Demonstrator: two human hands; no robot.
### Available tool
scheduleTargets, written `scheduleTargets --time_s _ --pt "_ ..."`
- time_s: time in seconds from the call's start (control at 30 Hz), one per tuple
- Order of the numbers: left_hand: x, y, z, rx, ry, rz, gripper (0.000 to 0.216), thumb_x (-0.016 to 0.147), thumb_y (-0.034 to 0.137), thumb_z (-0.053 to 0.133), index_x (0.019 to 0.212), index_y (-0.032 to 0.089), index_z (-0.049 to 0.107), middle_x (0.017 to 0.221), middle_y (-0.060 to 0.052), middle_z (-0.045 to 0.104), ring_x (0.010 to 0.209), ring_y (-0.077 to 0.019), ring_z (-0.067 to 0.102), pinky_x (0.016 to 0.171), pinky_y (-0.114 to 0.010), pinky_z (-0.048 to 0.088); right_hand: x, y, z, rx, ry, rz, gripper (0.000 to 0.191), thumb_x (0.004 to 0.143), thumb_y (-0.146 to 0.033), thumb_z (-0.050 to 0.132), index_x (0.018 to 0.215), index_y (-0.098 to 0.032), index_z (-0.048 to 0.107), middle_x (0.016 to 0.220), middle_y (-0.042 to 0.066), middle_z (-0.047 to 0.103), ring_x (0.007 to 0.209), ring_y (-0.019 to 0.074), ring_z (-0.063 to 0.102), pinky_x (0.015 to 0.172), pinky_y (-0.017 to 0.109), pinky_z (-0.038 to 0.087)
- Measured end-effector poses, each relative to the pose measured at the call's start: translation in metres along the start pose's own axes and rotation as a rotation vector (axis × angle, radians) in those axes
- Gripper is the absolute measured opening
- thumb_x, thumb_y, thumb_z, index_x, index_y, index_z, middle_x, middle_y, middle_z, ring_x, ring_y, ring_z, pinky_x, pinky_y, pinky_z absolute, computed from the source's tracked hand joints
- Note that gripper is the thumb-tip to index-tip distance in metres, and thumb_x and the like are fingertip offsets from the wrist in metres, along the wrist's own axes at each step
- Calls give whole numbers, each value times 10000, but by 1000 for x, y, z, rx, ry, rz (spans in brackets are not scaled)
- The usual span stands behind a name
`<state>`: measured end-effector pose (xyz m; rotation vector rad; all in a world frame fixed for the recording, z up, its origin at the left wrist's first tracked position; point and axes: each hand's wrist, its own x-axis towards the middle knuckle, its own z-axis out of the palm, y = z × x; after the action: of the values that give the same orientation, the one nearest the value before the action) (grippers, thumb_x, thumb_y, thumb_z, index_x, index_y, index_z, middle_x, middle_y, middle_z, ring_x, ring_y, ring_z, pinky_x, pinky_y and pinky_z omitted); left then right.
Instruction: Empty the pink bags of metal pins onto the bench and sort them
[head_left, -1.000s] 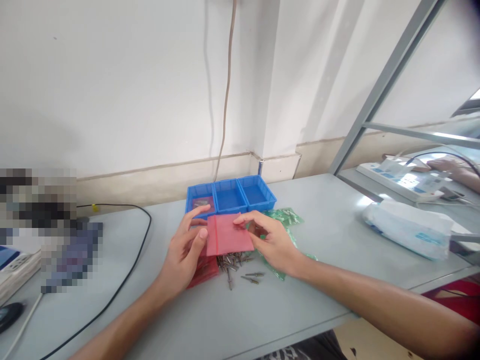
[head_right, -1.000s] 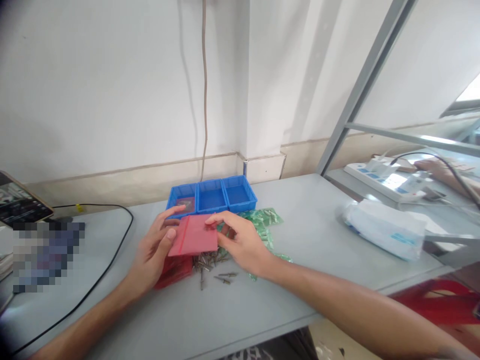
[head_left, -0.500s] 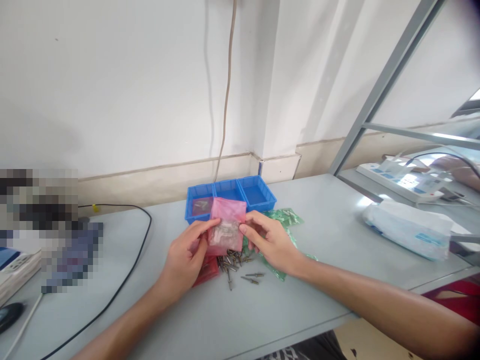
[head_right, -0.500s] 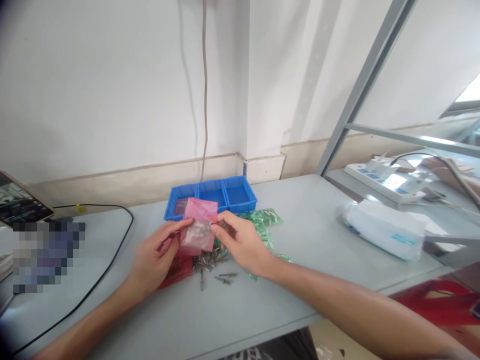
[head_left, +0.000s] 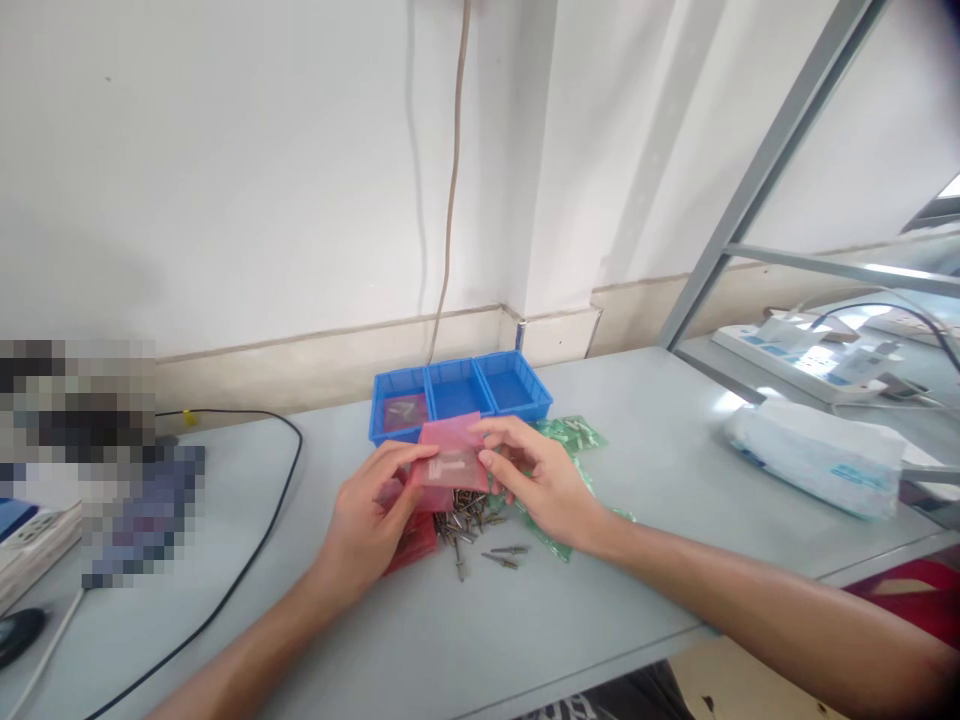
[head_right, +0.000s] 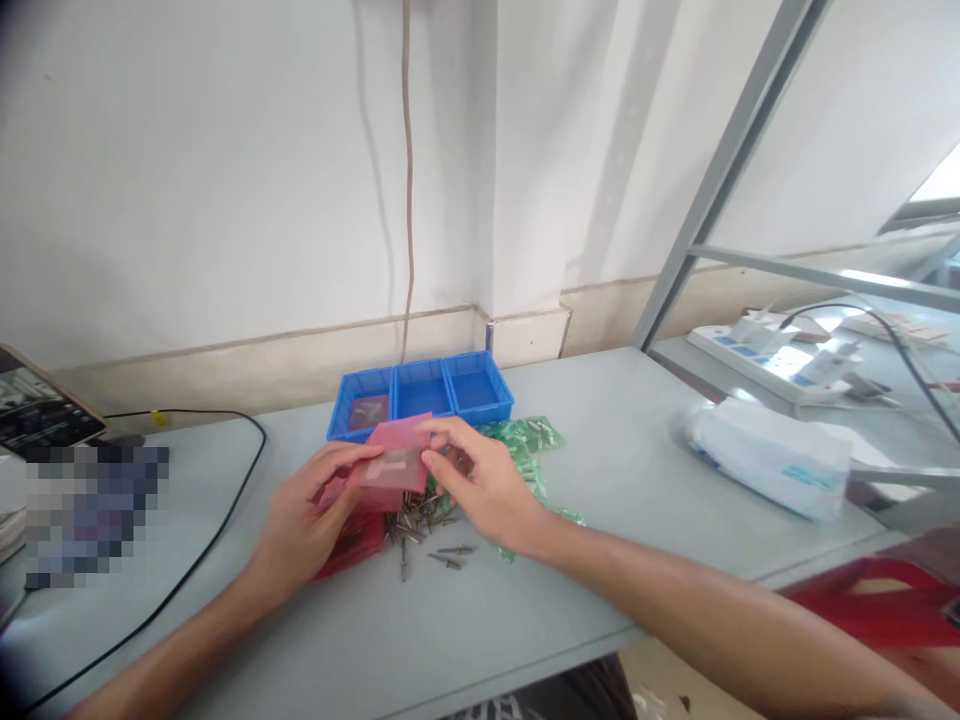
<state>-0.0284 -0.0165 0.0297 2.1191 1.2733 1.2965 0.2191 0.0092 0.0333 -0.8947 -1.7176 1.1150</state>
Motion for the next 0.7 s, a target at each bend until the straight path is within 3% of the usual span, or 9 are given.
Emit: scheduleTargets --time_s 0.07,0.2,0.33,0.43,0.57,0.7 --pt "0 0 -1 4 4 3 200 1073 268 576 1191 281 737 1142 -31 725 1044 -183 684 936 -309 539 0 -1 0 -25 -27 -9 204 1081 -298 542 1191 -270 712 932 16 698 693 145 650 601 280 531" --pt "2 2 -1 -9 22 -21 183 1073 307 591 1144 278 757 1107 -45 671 1045 -193 652 888 -304 535 0 -2 1 -47 -52 -38 152 1050 -282 608 1160 -261 711 1099 27 721 728 135 643 642 281 538" --pt "1 5 0 -8 34 -37 196 1070 340 585 1010 232 738 1080 -55 642 1031 -202 636 883 -315 532 0 -2 0 -104 -44 -38 144 1040 -365 658 1081 -234 700 973 26 671 754 153 604 643 281 519" --pt "-1 6 3 -67 5 -103 233 1082 374 561 956 215 677 1074 -54 673 999 -199 656 878 -323 542 0 -4 -1 -142 -33 -98 182 1057 -397 631 1048 -226 691 1021 45 618 784 158 582 643 285 503" --pt "-4 4 11 -234 32 -253 229 1065 415 604 1232 258 594 1014 -22 702 906 -187 698 791 -309 580 0 -4 0 -136 -20 -119 163 1057 -380 639 1007 -226 659 1112 58 620 814 155 583 683 291 504" --pt "-8 5 15 -340 105 -226 541 1059 379 626 1523 301 359 988 1 681 857 -174 698 783 -317 606 -1 -2 3 18 -11 16 177 1048 -394 658 1007 -246 571 822 -26 586 661 129 525 584 256 467"
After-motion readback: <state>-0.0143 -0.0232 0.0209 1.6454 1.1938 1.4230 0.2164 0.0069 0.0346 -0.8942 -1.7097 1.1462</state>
